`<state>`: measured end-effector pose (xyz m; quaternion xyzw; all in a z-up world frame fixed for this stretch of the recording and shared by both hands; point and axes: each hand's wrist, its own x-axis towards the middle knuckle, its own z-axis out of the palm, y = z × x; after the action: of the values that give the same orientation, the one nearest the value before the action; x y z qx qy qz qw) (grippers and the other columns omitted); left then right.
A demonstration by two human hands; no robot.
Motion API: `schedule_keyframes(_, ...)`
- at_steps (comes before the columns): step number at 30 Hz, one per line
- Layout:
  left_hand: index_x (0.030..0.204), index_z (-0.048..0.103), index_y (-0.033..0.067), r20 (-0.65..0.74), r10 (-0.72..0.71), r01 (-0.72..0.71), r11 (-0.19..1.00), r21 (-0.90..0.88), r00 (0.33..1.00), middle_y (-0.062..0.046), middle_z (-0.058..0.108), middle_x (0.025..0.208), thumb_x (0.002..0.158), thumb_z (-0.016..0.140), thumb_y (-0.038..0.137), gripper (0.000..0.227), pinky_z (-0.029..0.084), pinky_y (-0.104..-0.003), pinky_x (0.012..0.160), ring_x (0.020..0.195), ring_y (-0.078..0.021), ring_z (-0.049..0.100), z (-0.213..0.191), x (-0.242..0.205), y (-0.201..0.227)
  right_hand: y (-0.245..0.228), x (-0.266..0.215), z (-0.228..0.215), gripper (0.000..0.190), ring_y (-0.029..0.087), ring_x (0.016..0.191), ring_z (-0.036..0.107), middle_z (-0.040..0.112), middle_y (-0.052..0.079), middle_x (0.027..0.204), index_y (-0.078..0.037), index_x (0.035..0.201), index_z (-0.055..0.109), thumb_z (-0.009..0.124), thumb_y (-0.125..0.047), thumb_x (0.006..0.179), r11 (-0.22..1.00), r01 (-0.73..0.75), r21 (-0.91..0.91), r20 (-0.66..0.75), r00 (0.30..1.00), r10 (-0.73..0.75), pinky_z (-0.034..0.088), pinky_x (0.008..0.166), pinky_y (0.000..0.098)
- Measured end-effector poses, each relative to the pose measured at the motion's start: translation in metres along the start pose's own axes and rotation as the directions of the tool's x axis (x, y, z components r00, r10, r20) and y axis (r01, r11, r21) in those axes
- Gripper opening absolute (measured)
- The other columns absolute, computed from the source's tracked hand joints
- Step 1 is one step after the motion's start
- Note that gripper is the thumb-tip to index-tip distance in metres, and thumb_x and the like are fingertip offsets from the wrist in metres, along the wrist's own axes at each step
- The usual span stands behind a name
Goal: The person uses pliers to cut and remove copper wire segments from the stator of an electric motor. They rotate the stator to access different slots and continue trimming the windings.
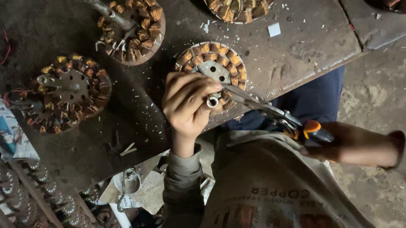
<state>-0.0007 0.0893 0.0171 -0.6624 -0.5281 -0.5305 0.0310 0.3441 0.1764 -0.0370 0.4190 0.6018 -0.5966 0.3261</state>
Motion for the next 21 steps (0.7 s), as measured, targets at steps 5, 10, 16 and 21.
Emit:
schedule_keyframes(5,0.106,0.072,0.005,-0.009,-0.018,0.018,1.0,0.009,1.0,-0.007,0.074,0.099,0.105,0.063,0.032,0.029,0.051,-0.043,0.091,0.097,-0.0291,0.07,-0.003,-0.001,0.003,0.0,0.035,0.03,0.07,0.021,0.051,0.053,0.057,0.008,0.068,-0.021,0.146,0.045,0.08,-0.021,0.085,0.875,0.284,0.391,0.135,0.923,-0.36,0.045,0.049,0.038)
schedule_keyframes(10,0.104,0.071,0.0016,-0.126,-0.205,0.207,0.978,0.007,0.971,-0.009,0.074,0.103,0.104,0.064,0.021,0.021,0.055,-0.039,0.09,0.1,-0.0323,0.069,0.005,-0.008,0.012,0.038,0.026,0.03,0.038,0.017,0.056,0.061,0.067,0.007,0.072,-0.01,0.116,0.068,0.079,-0.021,0.081,0.91,0.384,0.155,-0.087,0.923,-0.375,0.05,0.05,0.0348)
schedule_keyframes(16,0.099,0.073,-0.0029,-0.231,-0.263,0.281,0.959,0.046,0.937,-0.011,0.074,0.101,0.093,0.066,0.005,0.012,0.056,-0.04,0.09,0.094,-0.0311,0.07,0.016,-0.011,0.016,0.02,-0.038,0.024,0.047,0.024,0.082,0.072,0.078,0.007,0.096,-0.019,0.127,0.07,0.077,-0.034,0.083,0.982,0.109,-0.155,-0.173,0.976,-0.136,0.058,0.076,0.0381)
schedule_keyframes(21,0.099,0.071,-0.0009,-0.199,-0.196,0.207,0.978,0.035,0.96,-0.011,0.075,0.101,0.098,0.067,0.011,0.013,0.057,-0.041,0.091,0.096,-0.0308,0.07,0.016,-0.015,0.016,-0.008,-0.042,0.025,0.053,0.023,0.096,0.072,0.077,0.007,0.105,-0.021,0.132,0.064,0.078,-0.032,0.082,0.991,0.101,-0.086,-0.115,0.987,-0.11,0.058,0.087,0.0376)
